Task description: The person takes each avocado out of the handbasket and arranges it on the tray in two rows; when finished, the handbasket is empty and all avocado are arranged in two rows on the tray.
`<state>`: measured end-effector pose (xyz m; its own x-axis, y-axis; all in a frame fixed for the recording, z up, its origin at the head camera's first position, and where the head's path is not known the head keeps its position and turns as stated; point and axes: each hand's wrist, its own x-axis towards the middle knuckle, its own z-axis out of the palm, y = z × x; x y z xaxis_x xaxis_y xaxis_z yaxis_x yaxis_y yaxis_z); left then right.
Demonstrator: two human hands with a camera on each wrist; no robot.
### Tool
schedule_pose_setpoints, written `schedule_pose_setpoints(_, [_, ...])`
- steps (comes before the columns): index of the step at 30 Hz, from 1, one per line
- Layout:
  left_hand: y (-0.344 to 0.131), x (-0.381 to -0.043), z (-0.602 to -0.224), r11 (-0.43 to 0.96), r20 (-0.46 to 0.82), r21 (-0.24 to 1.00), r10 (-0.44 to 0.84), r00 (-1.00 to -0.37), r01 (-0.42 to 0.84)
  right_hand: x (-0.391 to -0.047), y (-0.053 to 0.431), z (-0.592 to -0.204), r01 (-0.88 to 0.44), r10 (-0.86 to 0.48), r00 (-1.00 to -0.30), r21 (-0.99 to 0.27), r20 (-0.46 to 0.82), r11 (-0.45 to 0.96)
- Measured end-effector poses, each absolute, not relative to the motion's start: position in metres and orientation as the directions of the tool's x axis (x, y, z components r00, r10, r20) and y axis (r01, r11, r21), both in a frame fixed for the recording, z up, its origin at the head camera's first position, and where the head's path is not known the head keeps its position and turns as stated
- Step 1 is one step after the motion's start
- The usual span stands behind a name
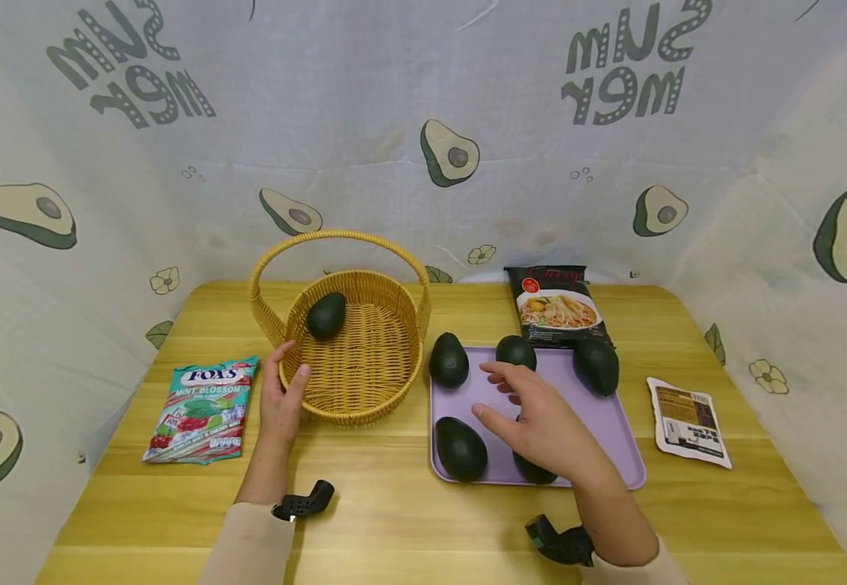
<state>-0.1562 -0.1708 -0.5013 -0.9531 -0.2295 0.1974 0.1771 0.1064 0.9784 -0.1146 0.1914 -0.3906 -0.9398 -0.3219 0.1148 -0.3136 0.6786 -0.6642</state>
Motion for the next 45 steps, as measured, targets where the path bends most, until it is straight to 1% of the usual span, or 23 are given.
schedule_pose_setpoints(3, [-0.171, -0.156, -0.501, 0.105, 0.195, 0.979, -0.229, -0.954, 0.175, -0.112, 0.166, -0.390, -0.349, -0.346, -0.927, -0.681, 0.147, 0.644])
schedule_pose_setpoints(11, [-0.171, -0.156, -0.500, 0.076, 0.176, 0.984, -0.225, -0.958, 0.163, -0.109, 0.103, -0.388, -0.367, -0.405, -0.904, -0.731, 0.135, 0.575])
schedule_pose_setpoints(18, [-0.172, -0.159, -0.501, 0.063, 0.180, 0.983, -0.225, -0.958, 0.170, -0.123, 0.057, -0.398, -0.339, -0.348, -0.923, -0.779, 0.167, 0.527])
schedule_pose_setpoints(23, [-0.173, -0.160, -0.502, 0.071, 0.189, 0.982, -0.227, -0.955, 0.177, -0.143, 0.025, -0.407, -0.309, -0.301, -0.941, -0.759, 0.156, 0.573])
schedule_pose_setpoints(28, [-0.175, -0.161, -0.504, 0.120, 0.210, 0.975, -0.247, -0.946, 0.186, -0.165, -0.008, -0.413, -0.236, -0.269, -0.960, -0.752, 0.081, 0.616])
schedule_pose_setpoints(34, [-0.177, -0.161, -0.503, 0.135, 0.217, 0.973, -0.254, -0.943, 0.188, -0.189, -0.036, -0.418, -0.130, -0.227, -0.974, -0.803, -0.006, 0.582])
schedule_pose_setpoints(39, [-0.176, -0.162, -0.503, 0.132, 0.227, 0.971, -0.247, -0.942, 0.200, -0.210, -0.048, -0.426, -0.038, -0.146, -0.988, -0.832, -0.052, 0.553])
schedule_pose_setpoints(45, [-0.173, -0.161, -0.502, 0.107, 0.201, 0.978, -0.244, -0.949, 0.179, -0.233, -0.054, -0.436, 0.073, -0.036, -0.993, -0.849, -0.108, 0.523])
